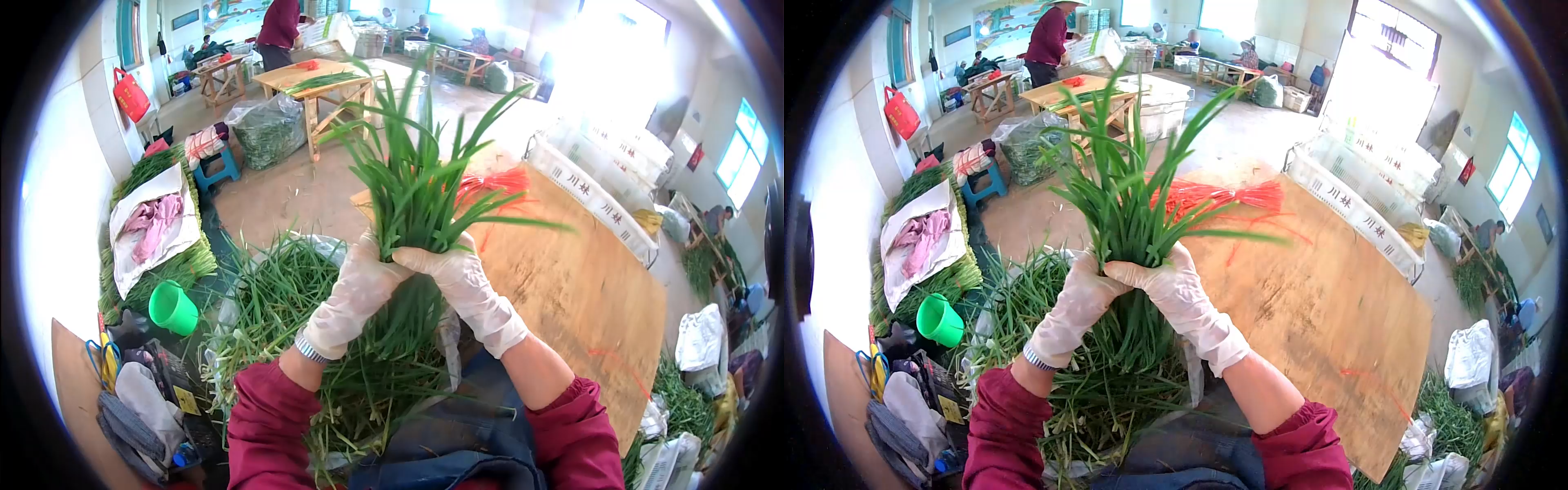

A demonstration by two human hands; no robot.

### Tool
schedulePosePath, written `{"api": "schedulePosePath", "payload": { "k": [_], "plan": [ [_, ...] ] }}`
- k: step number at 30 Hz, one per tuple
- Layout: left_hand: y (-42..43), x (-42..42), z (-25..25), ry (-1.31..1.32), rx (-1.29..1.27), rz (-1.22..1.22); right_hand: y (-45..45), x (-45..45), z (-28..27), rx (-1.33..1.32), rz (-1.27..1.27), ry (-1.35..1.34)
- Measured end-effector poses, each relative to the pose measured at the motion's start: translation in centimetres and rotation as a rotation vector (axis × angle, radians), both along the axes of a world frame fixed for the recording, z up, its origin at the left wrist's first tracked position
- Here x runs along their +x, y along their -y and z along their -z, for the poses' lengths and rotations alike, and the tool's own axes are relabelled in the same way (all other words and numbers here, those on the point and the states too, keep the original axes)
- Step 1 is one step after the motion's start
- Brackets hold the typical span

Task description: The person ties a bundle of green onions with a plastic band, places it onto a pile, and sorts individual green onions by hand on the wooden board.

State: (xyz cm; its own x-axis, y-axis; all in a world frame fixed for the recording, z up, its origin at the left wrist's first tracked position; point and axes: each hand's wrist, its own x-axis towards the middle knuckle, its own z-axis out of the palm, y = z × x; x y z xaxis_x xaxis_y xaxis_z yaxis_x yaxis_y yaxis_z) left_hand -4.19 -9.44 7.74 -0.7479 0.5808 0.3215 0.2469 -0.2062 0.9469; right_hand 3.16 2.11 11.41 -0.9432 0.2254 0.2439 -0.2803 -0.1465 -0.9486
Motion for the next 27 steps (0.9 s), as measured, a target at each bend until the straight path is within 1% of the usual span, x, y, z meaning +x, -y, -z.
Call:
{"api": "schedulePosePath", "payload": {
  "k": [1,2,3,5,6,7,8,9,10,11,13,14,15,16,17,19,20,21,23,24,27],
  "plan": [
    [-0.4,0.0,0.3,-0.017,0.006,-0.017,-0.1,0.0,-0.3,0.033,0.001,-0.035],
    [-0.9,-0.4,1.2,-0.135,-0.057,-0.09,0.0,0.1,-0.8,0.065,0.002,-0.07],
    [-1.2,0.0,1.0,-0.13,-0.008,-0.089,0.0,0.3,-1.3,0.096,0.003,-0.103],
    [-1.7,1.1,0.3,-0.121,0.088,-0.083,0.1,0.5,-2.0,0.109,0.014,-0.047],
    [-1.5,1.3,0.0,-0.306,-0.097,-0.199,0.2,0.5,-2.2,0.102,0.021,-0.032],
    [-1.4,1.9,-0.5,-0.363,-0.111,-0.207,0.3,0.5,-2.7,0.095,0.028,-0.018],
    [-1.3,2.8,-1.1,-0.421,-0.124,-0.216,0.9,0.7,-3.3,0.115,0.056,-0.138],
    [-1.4,3.4,-1.3,-0.477,-0.138,-0.225,0.9,0.6,-3.6,0.167,0.099,-0.097],
    [-1.4,3.7,-1.0,-0.444,-0.159,-0.189,1.0,0.6,-3.7,0.218,0.141,-0.054],
    [-1.2,3.8,-0.8,-0.339,-0.168,-0.144,1.0,0.6,-3.8,0.269,0.182,-0.008],
    [-0.5,3.8,-0.6,-0.125,-0.188,-0.054,0.6,0.6,-4.0,0.197,0.207,0.054],
    [0.6,3.9,-0.9,-0.142,-0.131,-0.061,0.2,0.6,-4.0,0.158,0.2,0.097],
    [1.5,3.9,-0.5,-0.067,0.01,-0.058,0.0,0.5,-4.0,0.118,0.195,0.138],
    [2.5,3.5,-0.3,0.082,0.031,-0.055,-0.1,0.2,-3.8,0.081,0.243,0.095],
    [3.5,3.0,0.1,0.231,0.051,-0.052,-0.3,0.2,-3.8,0.075,0.253,0.108],
    [5.3,1.6,2.1,0.25,0.209,-0.117,-1.2,0.0,-4.0,0.064,0.269,0.133],
    [6.3,1.2,3.0,0.258,0.23,-0.207,-1.6,-0.3,-4.0,0.065,0.299,0.17],
    [7.3,0.6,3.8,0.307,0.236,-0.231,-2.0,-0.4,-4.0,0.061,0.298,0.18],
    [9.2,-0.1,4.9,0.351,0.331,-0.214,-2.6,-0.8,-3.9,0.056,0.295,0.198],
    [9.9,-0.5,5.6,0.316,0.293,-0.272,-2.5,-1.0,-4.0,0.069,0.308,0.176],
    [12.2,-0.4,7.0,0.33,0.265,-0.377,-2.0,-0.9,-5.9,0.076,0.42,0.169]
  ]
}}
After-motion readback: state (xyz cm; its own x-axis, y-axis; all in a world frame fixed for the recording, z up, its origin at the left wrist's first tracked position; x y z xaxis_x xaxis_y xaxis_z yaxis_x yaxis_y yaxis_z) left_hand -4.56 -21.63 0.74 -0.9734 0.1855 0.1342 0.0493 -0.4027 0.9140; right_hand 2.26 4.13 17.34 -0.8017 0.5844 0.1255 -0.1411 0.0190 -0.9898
